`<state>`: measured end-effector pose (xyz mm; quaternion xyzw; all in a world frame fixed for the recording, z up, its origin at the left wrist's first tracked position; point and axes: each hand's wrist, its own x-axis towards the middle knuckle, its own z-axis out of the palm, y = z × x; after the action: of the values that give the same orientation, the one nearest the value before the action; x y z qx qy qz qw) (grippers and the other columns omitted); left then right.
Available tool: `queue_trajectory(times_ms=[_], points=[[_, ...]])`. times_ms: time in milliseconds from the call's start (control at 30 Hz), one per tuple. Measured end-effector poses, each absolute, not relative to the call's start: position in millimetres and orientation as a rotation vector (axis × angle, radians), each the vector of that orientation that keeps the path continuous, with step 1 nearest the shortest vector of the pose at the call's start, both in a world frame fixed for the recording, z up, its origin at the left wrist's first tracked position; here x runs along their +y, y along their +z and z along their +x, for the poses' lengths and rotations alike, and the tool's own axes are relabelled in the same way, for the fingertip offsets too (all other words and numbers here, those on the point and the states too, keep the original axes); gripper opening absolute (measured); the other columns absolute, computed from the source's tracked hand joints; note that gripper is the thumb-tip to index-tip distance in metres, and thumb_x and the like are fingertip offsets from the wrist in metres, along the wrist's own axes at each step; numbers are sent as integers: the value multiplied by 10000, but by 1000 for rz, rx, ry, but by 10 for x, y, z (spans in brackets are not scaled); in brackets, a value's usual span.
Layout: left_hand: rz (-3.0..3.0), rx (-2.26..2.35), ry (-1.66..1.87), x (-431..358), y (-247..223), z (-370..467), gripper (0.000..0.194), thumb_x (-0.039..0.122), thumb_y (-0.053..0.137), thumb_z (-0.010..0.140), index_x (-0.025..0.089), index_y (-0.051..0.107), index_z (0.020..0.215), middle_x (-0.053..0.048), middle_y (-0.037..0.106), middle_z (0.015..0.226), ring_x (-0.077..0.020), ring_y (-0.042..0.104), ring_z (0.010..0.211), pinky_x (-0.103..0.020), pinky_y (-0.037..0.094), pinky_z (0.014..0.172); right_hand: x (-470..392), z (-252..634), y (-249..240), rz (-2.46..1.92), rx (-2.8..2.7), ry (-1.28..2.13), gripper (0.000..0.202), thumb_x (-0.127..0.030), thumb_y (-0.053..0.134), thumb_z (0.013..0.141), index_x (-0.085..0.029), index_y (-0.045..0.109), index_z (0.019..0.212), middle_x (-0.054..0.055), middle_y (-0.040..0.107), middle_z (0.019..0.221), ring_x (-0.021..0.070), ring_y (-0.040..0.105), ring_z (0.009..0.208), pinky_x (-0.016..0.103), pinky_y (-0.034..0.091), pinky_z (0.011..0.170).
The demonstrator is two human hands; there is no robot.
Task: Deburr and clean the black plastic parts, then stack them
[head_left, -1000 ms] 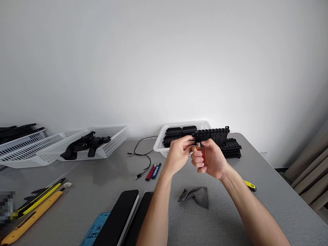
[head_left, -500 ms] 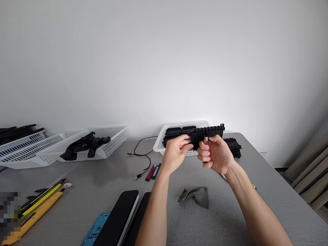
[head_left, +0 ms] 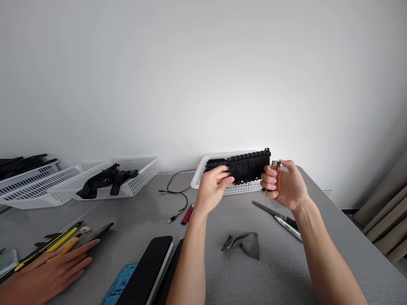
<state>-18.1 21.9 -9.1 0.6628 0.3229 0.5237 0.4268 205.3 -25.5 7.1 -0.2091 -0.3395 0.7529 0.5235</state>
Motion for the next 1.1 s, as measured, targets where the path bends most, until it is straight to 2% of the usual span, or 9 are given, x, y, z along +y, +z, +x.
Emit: queue_trajectory(times_ms=[100,267,500,600,733,800,900,1000,1100], points=[[1566,806,1322,230,-74,-182,455,368,813,706,128,684,1071,-111,772,994,-226,725,830,-350,617,753,-287,2037,102,-582,-857,1561,414,-578,567,791,-227,369,698,-48,273,639,104,194,541,220,136,431],[1382,810,1320,227,-62,-138,567,396,853,663,117,656,1115,-112,771,973,-227,725,872,-366,602,826,-221,1863,28,-771,-862,1060,444,-428,807,690,-246,419,803,-77,282,648,88,230,530,202,159,428],[1471,723,1121,158,-27,-105,597,340,815,741,162,572,1257,-107,744,1087,-236,694,1055,-362,537,948,-72,1744,-155,-768,-910,995,635,-494,835,693,-247,252,651,-90,177,593,83,162,520,231,190,431],[1510,715,1115,137,4,-128,631,363,786,778,182,529,1325,-116,731,1138,-246,674,1117,-375,508,995,-26,1784,-198,-821,-930,949,584,-563,818,680,-237,334,647,-79,207,600,85,178,532,236,207,447],[1587,790,1108,136,-15,-137,571,448,725,821,164,605,1301,-124,738,1121,-260,671,1127,-377,494,1023,-19,1798,-196,-897,-975,885,531,-601,780,688,-220,414,637,-48,286,620,101,246,569,247,224,474],[1616,841,1100,140,-41,-128,578,460,721,816,146,624,1292,-131,740,1106,-274,672,1124,-376,513,996,-36,1794,-177,-929,-993,820,536,-581,773,697,-224,384,611,-48,258,617,102,222,575,254,198,481],[1629,857,1085,143,-62,-105,630,432,710,818,129,568,1352,-135,739,1083,-272,698,1051,-367,565,880,-53,1800,-158,-960,-1057,741,530,-552,763,714,-224,367,589,-46,233,619,104,210,586,261,181,501],[1636,849,1064,139,-52,-81,594,376,702,805,125,564,1325,-117,742,1019,-236,725,879,-331,586,735,-51,1805,-163,-979,-1132,724,482,-557,743,734,-216,424,616,-42,270,626,111,244,599,262,207,526],[1618,867,1080,146,-45,-71,484,338,710,769,132,618,1198,-91,734,945,-208,719,784,-306,583,673,-83,1798,-151,-1048,-1158,663,387,-568,699,781,-216,537,777,-46,313,639,126,286,605,262,243,542]])
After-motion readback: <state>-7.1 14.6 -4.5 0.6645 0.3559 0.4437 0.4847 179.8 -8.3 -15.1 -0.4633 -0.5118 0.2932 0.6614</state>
